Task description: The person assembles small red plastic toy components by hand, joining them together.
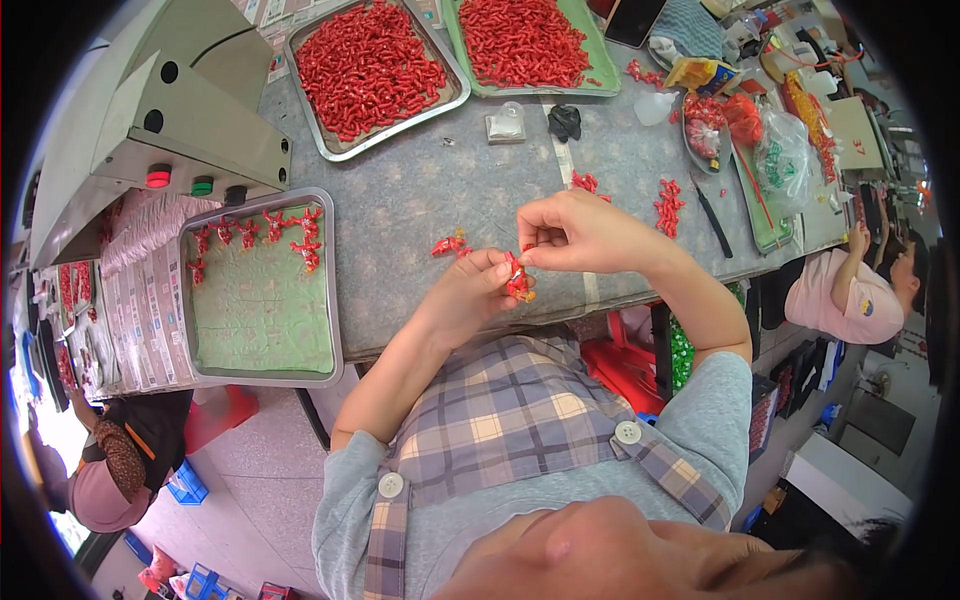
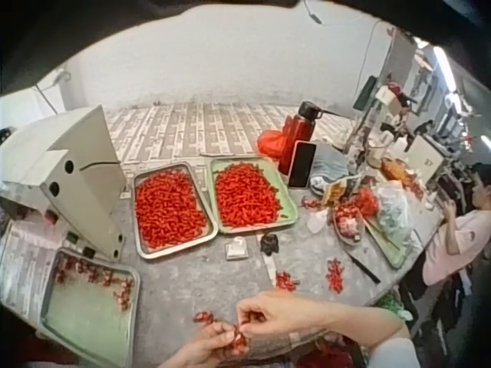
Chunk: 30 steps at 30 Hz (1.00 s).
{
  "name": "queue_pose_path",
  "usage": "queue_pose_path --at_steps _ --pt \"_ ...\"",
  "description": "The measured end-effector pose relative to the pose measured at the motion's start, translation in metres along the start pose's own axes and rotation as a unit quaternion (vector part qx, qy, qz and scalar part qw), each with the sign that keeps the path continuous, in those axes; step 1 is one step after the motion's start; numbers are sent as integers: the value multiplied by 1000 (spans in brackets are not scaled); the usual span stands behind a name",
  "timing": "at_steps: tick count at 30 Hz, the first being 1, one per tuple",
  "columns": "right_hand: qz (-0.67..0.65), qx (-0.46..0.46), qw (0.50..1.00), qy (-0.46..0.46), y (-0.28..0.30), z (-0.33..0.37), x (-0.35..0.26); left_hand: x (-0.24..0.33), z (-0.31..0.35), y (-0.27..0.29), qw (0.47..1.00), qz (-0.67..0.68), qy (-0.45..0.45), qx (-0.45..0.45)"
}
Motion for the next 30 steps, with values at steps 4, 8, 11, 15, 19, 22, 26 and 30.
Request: queue_pose_path --at_steps 4,8,11,15,19,22,26,30 --pt "39 -8 999 6 3 -5 -6 -1 1 -5 999 -27 20 -9" --pt "83 -46 995 -19 1 -9 -5 -5 -2 -1 999 -30 30 9" --pt "114 -65 991 -17 0 -10 -5 -6 -3 1 998 -36 37 19" --pt "143 -82 986 -21 -1 -12 -4 -8 -5 3 999 -33 41 13" --pt "151 -83 985 -24 -1 -13 -3 -10 -6 3 999 -26 46 9" --pt "166 -91 982 -19 -1 -15 -4 -12 -6 3 998 -22 53 12" --pt "173 -115 977 -36 -3 -16 -3 -15 -6 6 997 -26 63 24" --pt "185 -125 974 -29 -5 -17 -1 -15 -7 2 998 -21 65 14"
Point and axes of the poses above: each hand's wrist, its own z-axis away from the middle knuckle, its own y-axis out of the back of the hand, x = y × z, the point moved 10 cm from there along -z, towards the middle knuckle, and after that the axes turned 15 degrees about y, right-handed, at the moved point
